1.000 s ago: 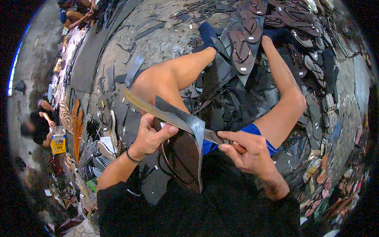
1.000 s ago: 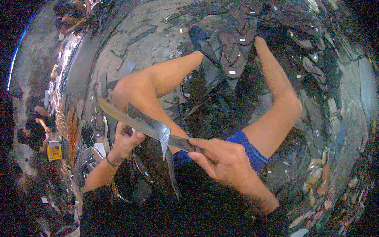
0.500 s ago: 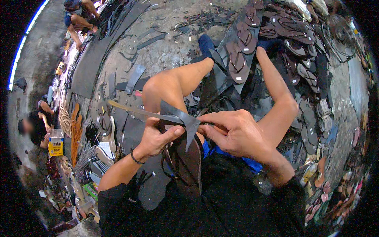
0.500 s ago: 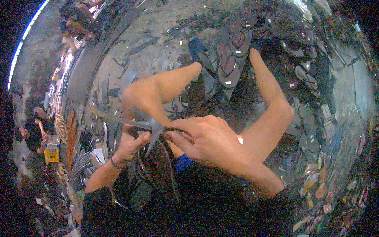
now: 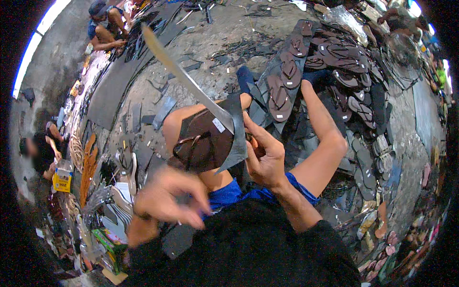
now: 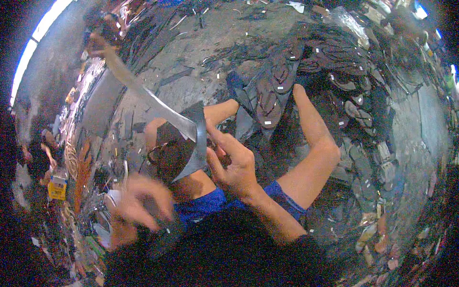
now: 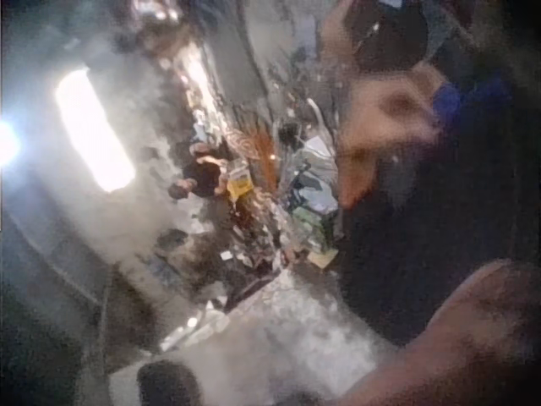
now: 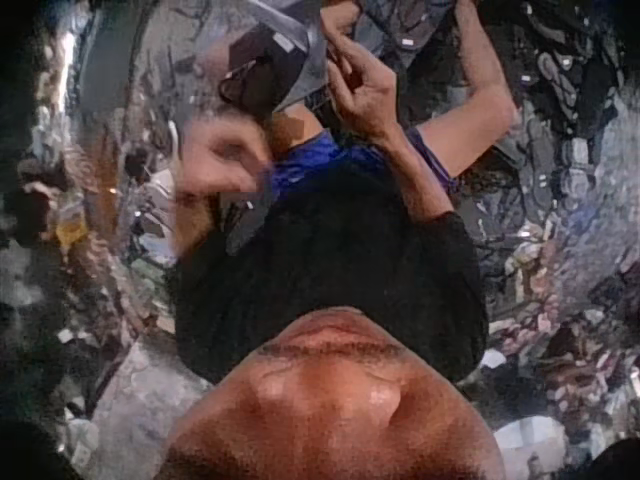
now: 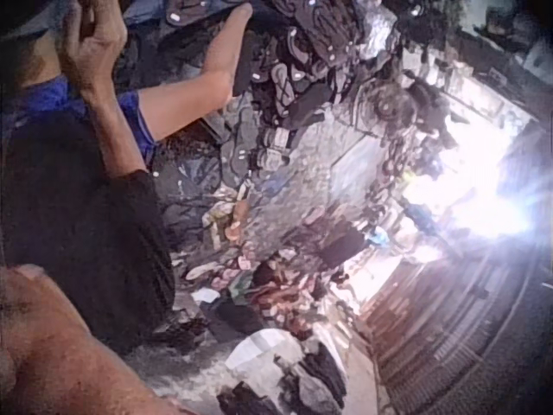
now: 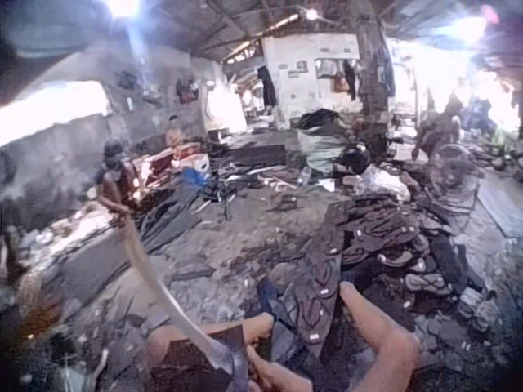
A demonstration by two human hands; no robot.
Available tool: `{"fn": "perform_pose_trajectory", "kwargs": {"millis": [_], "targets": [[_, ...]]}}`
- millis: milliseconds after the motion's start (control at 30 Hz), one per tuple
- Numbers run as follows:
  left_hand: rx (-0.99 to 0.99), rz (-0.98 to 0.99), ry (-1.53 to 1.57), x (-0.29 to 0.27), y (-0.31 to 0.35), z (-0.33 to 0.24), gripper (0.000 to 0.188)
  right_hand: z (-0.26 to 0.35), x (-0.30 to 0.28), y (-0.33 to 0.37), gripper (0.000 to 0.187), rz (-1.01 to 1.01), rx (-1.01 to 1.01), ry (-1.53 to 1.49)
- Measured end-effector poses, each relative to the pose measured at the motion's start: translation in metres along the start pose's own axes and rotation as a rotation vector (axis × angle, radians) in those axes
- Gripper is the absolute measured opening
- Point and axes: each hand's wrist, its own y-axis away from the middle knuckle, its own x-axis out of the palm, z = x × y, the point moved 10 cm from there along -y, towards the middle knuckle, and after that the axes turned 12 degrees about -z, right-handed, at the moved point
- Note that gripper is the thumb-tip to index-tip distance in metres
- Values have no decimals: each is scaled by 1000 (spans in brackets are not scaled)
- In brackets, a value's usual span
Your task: The person sits on the floor and uses a knife to trim excess material from the edges of brown flip-flops. The person repeatedly picks up sandals, scrapes the edges with the blade, and places them back on the floor.
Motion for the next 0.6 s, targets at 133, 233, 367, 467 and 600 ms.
{"fn": "perform_pose_trajectory", "kwargs": {"millis": [133, 233, 367, 467, 600], "targets": [[-156, -771, 1038, 51, -9, 140, 40, 8, 8, 14, 50, 33, -36, 167], [200, -845, 1739, 18, -59, 117, 44, 24, -9, 3, 52, -32, -131, 273], [170, -902, 1652, -11, -109, 115, 45, 20, -29, -13, 47, -228, -245, 346], [2, -919, 1568, -4, -110, 135, 43, 1, -41, 12, 38, -310, -255, 396], [-68, -970, 1585, 11, -106, 160, 35, -5, -46, 26, 38, -228, -171, 525]]}}
